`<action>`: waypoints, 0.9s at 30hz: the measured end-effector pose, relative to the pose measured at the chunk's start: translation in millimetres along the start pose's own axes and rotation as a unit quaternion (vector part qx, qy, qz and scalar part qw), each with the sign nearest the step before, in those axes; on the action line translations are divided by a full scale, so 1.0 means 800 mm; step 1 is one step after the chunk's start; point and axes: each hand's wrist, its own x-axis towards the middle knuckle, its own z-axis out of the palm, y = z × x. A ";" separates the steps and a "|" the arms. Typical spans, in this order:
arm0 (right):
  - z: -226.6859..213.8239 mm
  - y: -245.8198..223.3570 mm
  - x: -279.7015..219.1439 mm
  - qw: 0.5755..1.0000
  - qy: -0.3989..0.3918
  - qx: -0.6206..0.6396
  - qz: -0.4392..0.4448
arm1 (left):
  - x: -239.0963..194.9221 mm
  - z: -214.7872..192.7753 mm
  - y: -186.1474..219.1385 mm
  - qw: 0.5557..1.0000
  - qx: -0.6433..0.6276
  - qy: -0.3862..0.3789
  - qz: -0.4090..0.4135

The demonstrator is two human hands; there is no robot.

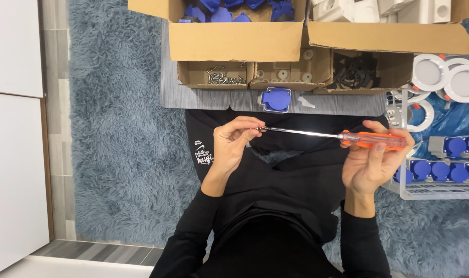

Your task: The person sits on the floor and uses a screwdriver to tighten screws into a blue plastic electrical component. They then attach a white circular part and a black connector to the blue component, securing them with additional screws.

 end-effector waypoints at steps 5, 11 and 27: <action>0.000 0.000 -0.001 1.000 -0.004 -0.007 0.005 | 0.000 -0.001 -0.004 1.000 -0.015 -0.002 -0.008; -0.007 0.003 -0.002 1.000 -0.009 -0.007 0.002 | 0.002 -0.002 -0.006 0.999 -0.041 -0.006 -0.008; -0.004 -0.001 -0.006 0.999 0.026 -0.020 0.042 | -0.002 -0.005 -0.017 0.994 -0.093 -0.037 -0.044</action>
